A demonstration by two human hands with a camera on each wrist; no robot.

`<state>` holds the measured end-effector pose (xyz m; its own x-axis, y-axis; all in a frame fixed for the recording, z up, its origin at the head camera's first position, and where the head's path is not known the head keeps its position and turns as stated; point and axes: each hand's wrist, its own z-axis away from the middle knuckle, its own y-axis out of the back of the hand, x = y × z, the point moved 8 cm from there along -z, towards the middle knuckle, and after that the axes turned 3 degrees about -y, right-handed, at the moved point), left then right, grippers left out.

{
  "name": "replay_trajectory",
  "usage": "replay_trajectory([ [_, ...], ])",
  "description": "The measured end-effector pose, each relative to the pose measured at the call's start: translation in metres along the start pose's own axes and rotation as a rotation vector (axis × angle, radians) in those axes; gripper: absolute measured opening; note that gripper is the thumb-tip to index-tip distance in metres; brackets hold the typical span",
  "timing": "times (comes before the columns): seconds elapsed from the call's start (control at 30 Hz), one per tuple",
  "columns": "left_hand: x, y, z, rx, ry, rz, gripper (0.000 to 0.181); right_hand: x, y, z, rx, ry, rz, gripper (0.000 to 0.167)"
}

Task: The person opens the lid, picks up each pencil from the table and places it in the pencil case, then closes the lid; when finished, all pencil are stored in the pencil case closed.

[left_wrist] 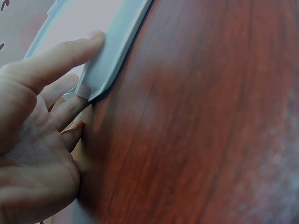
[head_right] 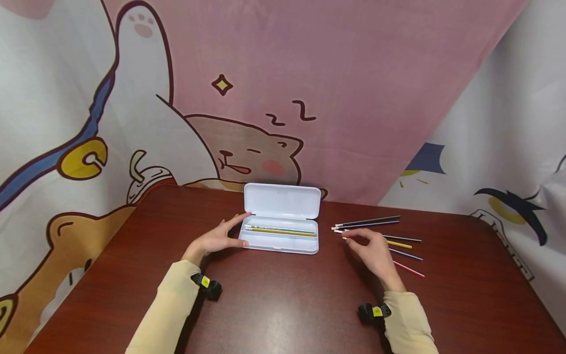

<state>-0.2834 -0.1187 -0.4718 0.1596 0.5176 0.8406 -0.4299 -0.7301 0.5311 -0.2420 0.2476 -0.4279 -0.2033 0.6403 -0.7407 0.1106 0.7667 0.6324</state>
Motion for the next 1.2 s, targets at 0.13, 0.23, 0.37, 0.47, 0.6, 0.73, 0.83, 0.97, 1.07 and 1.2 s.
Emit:
replay_trajectory([
  [0.13,0.0,0.0,0.0,-0.001,0.005,0.001,0.082,0.004,0.01,0.005,0.007,-0.012,0.034,0.012],
  [0.23,0.0,0.0,0.001,-0.002,0.017,0.004,0.082,0.008,0.017,0.01,0.013,-0.023,0.053,0.012],
  [0.37,0.0,0.0,0.001,-0.001,0.02,0.001,0.082,0.016,0.026,0.017,0.031,-0.043,0.072,0.012],
  [0.47,0.001,0.0,0.002,-0.002,0.018,0.0,0.082,0.024,0.032,0.021,0.037,-0.079,0.095,0.012],
  [0.6,0.001,0.0,0.001,-0.005,0.017,-0.003,0.082,0.034,0.04,0.026,0.021,-0.128,0.126,0.014],
  [0.73,0.001,0.0,0.001,-0.004,0.016,-0.004,0.082,0.041,0.048,0.03,0.012,-0.144,0.148,0.016],
  [0.83,0.002,0.0,0.001,-0.005,0.015,-0.009,0.082,0.046,0.054,0.034,0.017,-0.146,0.171,0.017],
  [0.97,0.002,0.0,0.002,-0.01,0.019,-0.014,0.082,0.052,0.06,0.039,0.014,-0.147,0.212,0.018],
  [1.07,0.001,-0.001,0.002,-0.011,0.018,-0.012,0.083,0.057,0.063,0.042,-0.008,-0.16,0.227,0.02],
  [1.2,0.002,0.0,0.0,-0.014,0.003,-0.018,0.083,0.063,0.07,0.045,-0.013,-0.188,0.242,0.022],
])
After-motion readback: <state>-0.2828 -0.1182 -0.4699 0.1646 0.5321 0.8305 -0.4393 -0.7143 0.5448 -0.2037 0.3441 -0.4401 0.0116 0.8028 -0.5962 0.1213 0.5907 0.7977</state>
